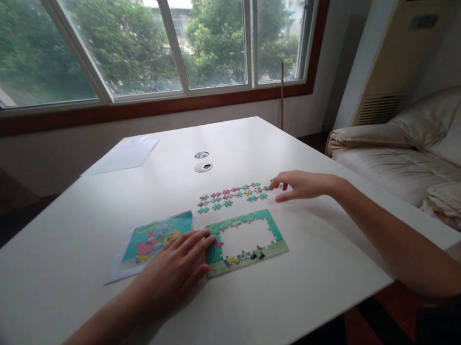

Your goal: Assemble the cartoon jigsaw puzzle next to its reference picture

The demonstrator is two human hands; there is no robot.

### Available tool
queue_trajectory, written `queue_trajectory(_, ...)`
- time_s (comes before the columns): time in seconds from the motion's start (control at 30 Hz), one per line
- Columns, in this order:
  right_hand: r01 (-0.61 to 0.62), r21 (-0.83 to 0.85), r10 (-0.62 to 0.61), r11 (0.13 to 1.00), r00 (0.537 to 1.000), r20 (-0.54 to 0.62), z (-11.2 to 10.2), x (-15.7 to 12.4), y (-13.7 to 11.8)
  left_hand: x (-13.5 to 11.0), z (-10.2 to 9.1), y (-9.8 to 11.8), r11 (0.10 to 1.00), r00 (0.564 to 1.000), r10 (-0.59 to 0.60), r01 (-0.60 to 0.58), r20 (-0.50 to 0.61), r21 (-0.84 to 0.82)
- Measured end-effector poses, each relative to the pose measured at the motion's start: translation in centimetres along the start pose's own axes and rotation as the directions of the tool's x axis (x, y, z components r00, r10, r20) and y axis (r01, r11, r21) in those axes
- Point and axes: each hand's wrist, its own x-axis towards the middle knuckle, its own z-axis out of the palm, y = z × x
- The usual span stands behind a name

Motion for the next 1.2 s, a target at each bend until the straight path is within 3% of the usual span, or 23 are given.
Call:
queue_trajectory(0.13, -0.169, -0.114, 0.150, 0.979, 0.976, -0.160, -0.4, 0.7, 5.2, -0.1, 0.3, -0.2, 1.000, 1.000, 0.002, -0.002, -0.015, 0.002)
queue_trajectory(0.3, -0.230, -0.151, 0.205, 0.961, 0.965, -0.164, 0.5, 1.0, 8.4, -0.1, 0.2, -0.2, 1.000, 1.000, 0.000, 0.001, -0.005, 0.003)
queue_trajectory(0.57, -0.226, -0.161, 0.210, 0.961, 0.971, -0.113, 0.6, 1.1, 8.3, -0.1, 0.2, -0.3, 1.000, 1.000, -0.008, 0.008, 0.013, 0.019)
queue_trajectory(1.2, -0.266, -0.186, 0.245, 0.946, 0.961, -0.127, 0.8, 1.4, 7.4, -0.2, 0.1, -0.3, 1.000, 1.000, 0.002, -0.001, 0.005, -0.011)
